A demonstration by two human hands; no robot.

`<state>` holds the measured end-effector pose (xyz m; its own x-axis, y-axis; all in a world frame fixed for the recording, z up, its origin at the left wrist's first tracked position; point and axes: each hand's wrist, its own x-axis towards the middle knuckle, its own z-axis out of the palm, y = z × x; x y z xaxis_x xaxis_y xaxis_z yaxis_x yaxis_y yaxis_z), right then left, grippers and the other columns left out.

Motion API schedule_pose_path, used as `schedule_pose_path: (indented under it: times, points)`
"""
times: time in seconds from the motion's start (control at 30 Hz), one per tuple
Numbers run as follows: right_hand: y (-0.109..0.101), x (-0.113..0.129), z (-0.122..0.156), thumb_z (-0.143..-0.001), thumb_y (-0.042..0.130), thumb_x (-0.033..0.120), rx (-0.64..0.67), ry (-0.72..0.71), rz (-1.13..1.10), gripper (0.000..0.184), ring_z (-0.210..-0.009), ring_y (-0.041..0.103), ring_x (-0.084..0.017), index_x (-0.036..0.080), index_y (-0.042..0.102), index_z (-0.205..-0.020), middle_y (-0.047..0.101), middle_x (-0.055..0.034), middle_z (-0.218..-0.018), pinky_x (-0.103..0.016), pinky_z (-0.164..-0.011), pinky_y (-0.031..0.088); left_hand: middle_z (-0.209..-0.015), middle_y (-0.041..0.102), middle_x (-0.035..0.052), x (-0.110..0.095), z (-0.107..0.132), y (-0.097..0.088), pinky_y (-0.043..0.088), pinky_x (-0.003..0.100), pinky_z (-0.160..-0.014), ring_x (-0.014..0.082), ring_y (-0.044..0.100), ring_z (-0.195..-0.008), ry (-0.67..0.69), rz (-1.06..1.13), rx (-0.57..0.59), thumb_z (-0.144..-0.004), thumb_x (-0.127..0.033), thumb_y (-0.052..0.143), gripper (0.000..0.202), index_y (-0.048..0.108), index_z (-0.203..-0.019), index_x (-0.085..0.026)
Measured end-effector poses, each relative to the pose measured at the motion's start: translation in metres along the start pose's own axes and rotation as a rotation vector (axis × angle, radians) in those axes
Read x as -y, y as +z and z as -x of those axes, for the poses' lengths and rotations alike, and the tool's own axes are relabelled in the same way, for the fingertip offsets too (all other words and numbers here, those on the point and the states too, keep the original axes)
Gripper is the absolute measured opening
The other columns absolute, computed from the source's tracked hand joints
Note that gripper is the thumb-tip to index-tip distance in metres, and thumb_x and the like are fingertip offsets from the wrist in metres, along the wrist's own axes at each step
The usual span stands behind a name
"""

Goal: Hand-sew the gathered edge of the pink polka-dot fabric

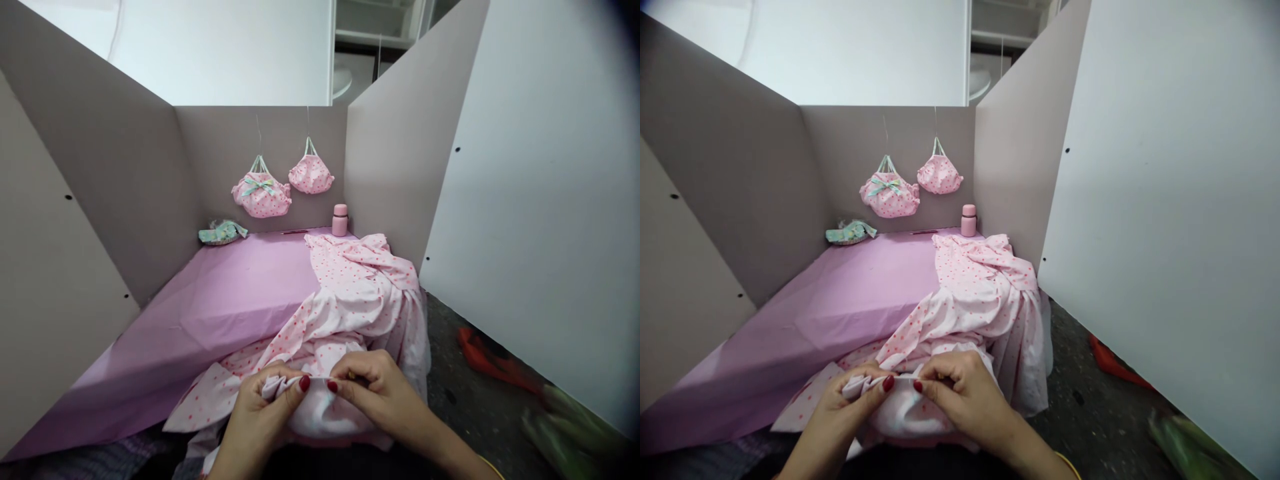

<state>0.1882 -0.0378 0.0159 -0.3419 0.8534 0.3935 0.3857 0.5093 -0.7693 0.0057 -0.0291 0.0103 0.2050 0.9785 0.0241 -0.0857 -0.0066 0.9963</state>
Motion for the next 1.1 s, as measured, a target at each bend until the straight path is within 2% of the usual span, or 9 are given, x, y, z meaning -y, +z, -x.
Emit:
schedule_pose_path:
  times: [0.27,0.53,0.63,0.77,0.93,1.03,1.1]
  points:
    - [0.0015,0.0021,-0.0006,-0.082,0.055,0.021,0.002,0.037,-0.024,0.018,-0.055,0.051,-0.010,0.012,0.065,-0.069,0.060,-0.0001,-0.059,-0.019,-0.051,0.036,-0.046,0.045,-0.0075,0.0006,0.0028,0.0022,0.029,0.016,-0.038,0.0064,0.036,-0.039,-0.109,0.142,0.085,-0.070,-0.037,0.067,0.022,0.057,-0.065,-0.018]
    - [0.0031,0.0007,-0.0005,-0.081,0.056,0.021,0.001,0.066,-0.042,0.017,-0.055,0.050,-0.010,0.012,0.065,-0.070,0.058,0.0002,-0.059,-0.019,-0.051,0.035,-0.047,0.046,-0.0073,0.0054,-0.0035,-0.0023,0.027,0.016,-0.037,0.0068,0.037,-0.040,-0.088,-0.015,0.071,-0.063,-0.033,0.073,0.026,0.052,-0.059,-0.018]
    - [0.0030,0.0013,-0.0003,-0.081,0.056,0.022,0.002,0.073,-0.030,0.018,-0.055,0.049,-0.010,0.012,0.065,-0.069,0.058,0.0002,-0.058,-0.019,-0.051,0.034,-0.047,0.046,-0.0069,0.0057,-0.0022,-0.0023,0.027,0.016,-0.037,0.0070,0.037,-0.040,-0.076,-0.030,0.058,-0.066,-0.035,0.070,0.023,0.056,-0.059,-0.018]
    - [0.0033,0.0003,-0.0007,-0.081,0.055,0.020,0.006,0.068,-0.045,0.017,-0.055,0.049,-0.010,0.012,0.065,-0.070,0.058,0.0004,-0.059,-0.019,-0.051,0.035,-0.050,0.051,-0.0046,0.0044,-0.0008,-0.0009,0.028,0.016,-0.038,0.0070,0.038,-0.042,-0.095,-0.037,0.101,-0.070,-0.036,0.067,0.020,0.065,-0.065,-0.016]
    - [0.0051,-0.0031,-0.0003,-0.082,0.056,0.020,0.005,0.057,-0.040,0.016,-0.055,0.049,-0.010,0.012,0.065,-0.071,0.058,0.0003,-0.059,-0.019,-0.051,0.035,-0.047,0.049,-0.0060,0.0044,-0.0019,-0.0004,0.029,0.016,-0.038,0.0067,0.037,-0.041,-0.087,-0.025,0.094,-0.070,-0.034,0.067,0.018,0.066,-0.063,-0.017]
    - [0.0052,-0.0028,0.0008,-0.082,0.055,0.021,0.004,0.044,-0.036,0.017,-0.055,0.050,-0.010,0.012,0.065,-0.071,0.058,0.0001,-0.060,-0.019,-0.051,0.035,-0.056,0.058,-0.0046,0.0019,-0.0022,0.0003,0.037,0.017,-0.046,0.0085,0.046,-0.048,-0.078,-0.029,0.084,-0.066,-0.031,0.071,0.014,0.068,-0.073,-0.020]
    - [0.0049,-0.0019,0.0011,-0.082,0.055,0.020,0.011,0.030,-0.039,0.017,-0.056,0.050,-0.010,0.012,0.065,-0.072,0.059,-0.0002,-0.061,-0.019,-0.052,0.036,-0.066,0.064,-0.0021,-0.0005,-0.0023,0.0016,0.040,0.019,-0.052,0.0112,0.052,-0.056,-0.073,-0.060,0.077,-0.062,-0.029,0.074,0.020,0.070,-0.079,-0.020]
